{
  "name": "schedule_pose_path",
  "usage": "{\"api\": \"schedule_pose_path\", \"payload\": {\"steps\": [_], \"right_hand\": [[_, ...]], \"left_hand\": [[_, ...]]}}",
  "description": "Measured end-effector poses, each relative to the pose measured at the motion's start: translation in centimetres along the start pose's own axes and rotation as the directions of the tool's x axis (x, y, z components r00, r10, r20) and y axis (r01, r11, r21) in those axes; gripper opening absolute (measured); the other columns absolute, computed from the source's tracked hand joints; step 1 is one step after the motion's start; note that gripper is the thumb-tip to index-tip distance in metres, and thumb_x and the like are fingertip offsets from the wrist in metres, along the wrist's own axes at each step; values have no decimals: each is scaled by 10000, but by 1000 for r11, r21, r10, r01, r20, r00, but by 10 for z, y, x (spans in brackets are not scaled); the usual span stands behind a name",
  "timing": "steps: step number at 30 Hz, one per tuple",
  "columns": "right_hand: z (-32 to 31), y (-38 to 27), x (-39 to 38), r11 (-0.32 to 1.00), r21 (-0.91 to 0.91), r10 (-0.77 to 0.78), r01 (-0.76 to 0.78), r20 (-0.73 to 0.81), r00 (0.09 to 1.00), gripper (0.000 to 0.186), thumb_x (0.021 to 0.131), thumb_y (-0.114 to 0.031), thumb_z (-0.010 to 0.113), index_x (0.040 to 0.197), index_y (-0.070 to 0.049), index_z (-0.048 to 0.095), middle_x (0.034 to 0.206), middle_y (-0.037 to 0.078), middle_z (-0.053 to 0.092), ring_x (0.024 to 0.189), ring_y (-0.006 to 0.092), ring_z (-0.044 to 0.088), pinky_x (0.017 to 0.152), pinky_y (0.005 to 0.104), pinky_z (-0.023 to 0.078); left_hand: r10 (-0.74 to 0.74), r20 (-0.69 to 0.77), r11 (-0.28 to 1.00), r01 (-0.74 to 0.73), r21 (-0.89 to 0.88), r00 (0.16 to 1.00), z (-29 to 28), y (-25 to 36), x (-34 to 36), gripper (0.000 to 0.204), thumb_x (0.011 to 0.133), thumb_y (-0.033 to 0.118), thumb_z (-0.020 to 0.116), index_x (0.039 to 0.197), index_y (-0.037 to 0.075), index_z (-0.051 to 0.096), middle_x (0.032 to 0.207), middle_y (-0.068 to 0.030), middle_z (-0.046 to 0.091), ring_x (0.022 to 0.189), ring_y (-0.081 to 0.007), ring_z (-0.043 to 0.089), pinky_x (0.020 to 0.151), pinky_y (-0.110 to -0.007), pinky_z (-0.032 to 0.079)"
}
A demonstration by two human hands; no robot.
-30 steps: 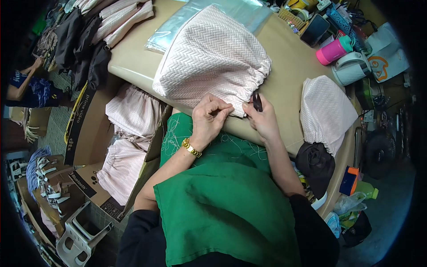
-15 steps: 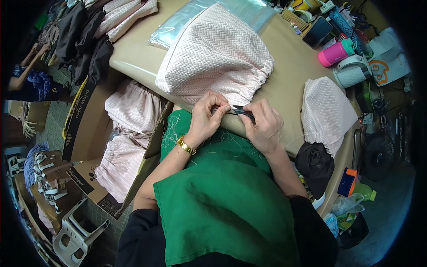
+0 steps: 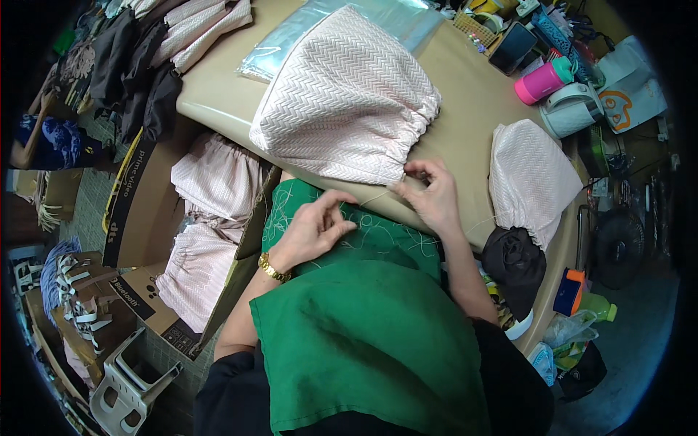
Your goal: The person joins pieces of fabric by hand, pulling a needle and thread through the material and turning the item over to continue the work.
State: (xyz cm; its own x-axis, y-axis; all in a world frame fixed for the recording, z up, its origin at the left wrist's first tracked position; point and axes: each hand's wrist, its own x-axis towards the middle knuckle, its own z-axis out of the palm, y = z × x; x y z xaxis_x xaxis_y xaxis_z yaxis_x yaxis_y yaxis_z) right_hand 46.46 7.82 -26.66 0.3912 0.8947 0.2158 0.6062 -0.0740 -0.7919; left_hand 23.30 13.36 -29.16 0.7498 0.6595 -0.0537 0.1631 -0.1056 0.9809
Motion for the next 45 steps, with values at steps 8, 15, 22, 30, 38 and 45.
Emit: {"api": "schedule_pose_path", "payload": {"steps": [8, 15, 22, 30, 38, 45], "right_hand": [[20, -28, 26, 849, 526, -27, -53, 142, 990, 211, 843, -77, 711, 930, -21, 528, 841, 2, 511, 741, 48, 480, 655, 213, 428], [-16, -123, 67, 646, 755, -288, 113, 104, 952, 278, 929, -62, 520, 1197, 4, 552, 840, -30, 545, 703, 54, 506, 654, 203, 438], [-25, -168, 87, 719, 251, -560, 648, -343, 754, 418, 814, 123, 526, 1220, 31, 556, 980, 56, 668, 868, 91, 631, 771, 196, 495], [-53, -123, 102, 695, -248, -699, 674, -13, 715, 250, 653, 18, 702, 866, -111, 702, 907, 60, 592, 807, 228, 638, 667, 305, 496], [-10, -63, 101, 815, 288, -577, 502, 342, 741, 119, 754, 17, 662, 855, -37, 630, 853, 84, 635, 754, 190, 613, 698, 309, 478], [6, -30, 112, 960, 116, -280, 255, 373, 884, 149, 832, -157, 674, 928, -44, 662, 767, 172, 644, 712, 289, 625, 689, 363, 478]], "left_hand": [[470, -391, 879, -382, 284, 791, 12, -7, 19, 434, 795, -1, 676, 1196, -6, 509, 1211, -145, 512, 1158, -253, 526, 1005, -340, 432], [798, -496, 597, -561, 573, 342, 3, 42, 85, 943, 664, 139, 836, 1392, 47, 244, 1411, -239, 317, 1340, -443, 298, 1106, -523, 256], [976, -209, 217, -373, 902, 62, -66, 167, 101, 478, 778, -3, 599, 1246, 44, 509, 1293, -195, 513, 1195, -367, 502, 1004, -442, 406], [418, 120, 863, -435, 258, 901, -99, 152, 79, 597, 704, -164, 358, 1217, 72, 549, 966, -102, 676, 860, -200, 688, 684, -304, 529], [193, 266, 685, 64, -726, 944, -73, 32, 91, 496, 665, -143, 423, 1134, -5, 505, 1031, -96, 648, 890, -147, 641, 772, -248, 513], [329, -239, 939, -290, 187, 913, -46, 56, 61, 319, 727, -60, 549, 1042, -39, 594, 953, -75, 622, 754, -142, 599, 689, -253, 481]]}}
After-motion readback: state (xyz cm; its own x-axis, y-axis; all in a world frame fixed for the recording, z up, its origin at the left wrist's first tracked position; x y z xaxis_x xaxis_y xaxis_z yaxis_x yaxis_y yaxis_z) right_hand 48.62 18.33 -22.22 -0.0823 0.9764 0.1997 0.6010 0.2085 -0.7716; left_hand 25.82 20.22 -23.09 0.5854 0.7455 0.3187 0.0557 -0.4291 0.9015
